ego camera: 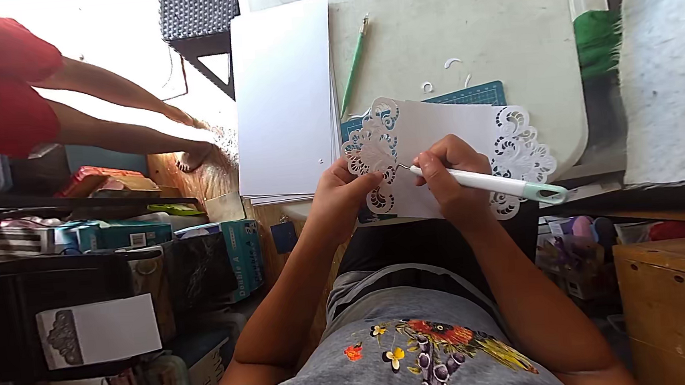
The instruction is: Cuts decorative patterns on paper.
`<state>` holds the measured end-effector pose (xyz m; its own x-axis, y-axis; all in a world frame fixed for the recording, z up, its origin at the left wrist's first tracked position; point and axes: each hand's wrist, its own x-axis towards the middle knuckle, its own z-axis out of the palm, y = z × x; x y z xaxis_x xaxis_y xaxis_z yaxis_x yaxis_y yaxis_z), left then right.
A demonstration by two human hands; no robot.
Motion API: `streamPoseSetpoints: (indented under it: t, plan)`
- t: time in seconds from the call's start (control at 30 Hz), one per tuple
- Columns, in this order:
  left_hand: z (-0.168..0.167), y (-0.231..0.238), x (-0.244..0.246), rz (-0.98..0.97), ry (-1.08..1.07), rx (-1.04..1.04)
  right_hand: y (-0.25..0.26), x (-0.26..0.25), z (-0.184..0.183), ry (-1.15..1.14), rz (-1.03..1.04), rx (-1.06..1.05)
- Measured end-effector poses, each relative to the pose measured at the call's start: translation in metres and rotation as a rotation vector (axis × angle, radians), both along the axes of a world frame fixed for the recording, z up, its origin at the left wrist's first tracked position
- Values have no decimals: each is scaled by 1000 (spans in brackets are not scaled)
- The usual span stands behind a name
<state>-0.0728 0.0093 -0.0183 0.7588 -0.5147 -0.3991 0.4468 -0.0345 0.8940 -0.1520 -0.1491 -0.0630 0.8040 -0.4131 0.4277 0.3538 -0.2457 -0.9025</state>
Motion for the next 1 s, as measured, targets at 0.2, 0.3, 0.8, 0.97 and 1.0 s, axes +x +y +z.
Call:
streamPoseSetpoints:
  t: [0.2,0.3,0.8,0.97,1.0]
  plan:
    - [-1,1,-1,-3,-24,-16,-1,-1,-1,-10,-21,35]
    - [0,2,-1,-30,-67,11,-1,0,-1,-14,-20,30]
    - [-3,10,4,-34,333,-281,-2,-2,1,-35,10,152]
    - [-3,9,0,-74,196,-162,-2,-2,3,-11,16,152]
    - [-3,7,-1,-81,145,-136,-2,-2,2,-15,15,158]
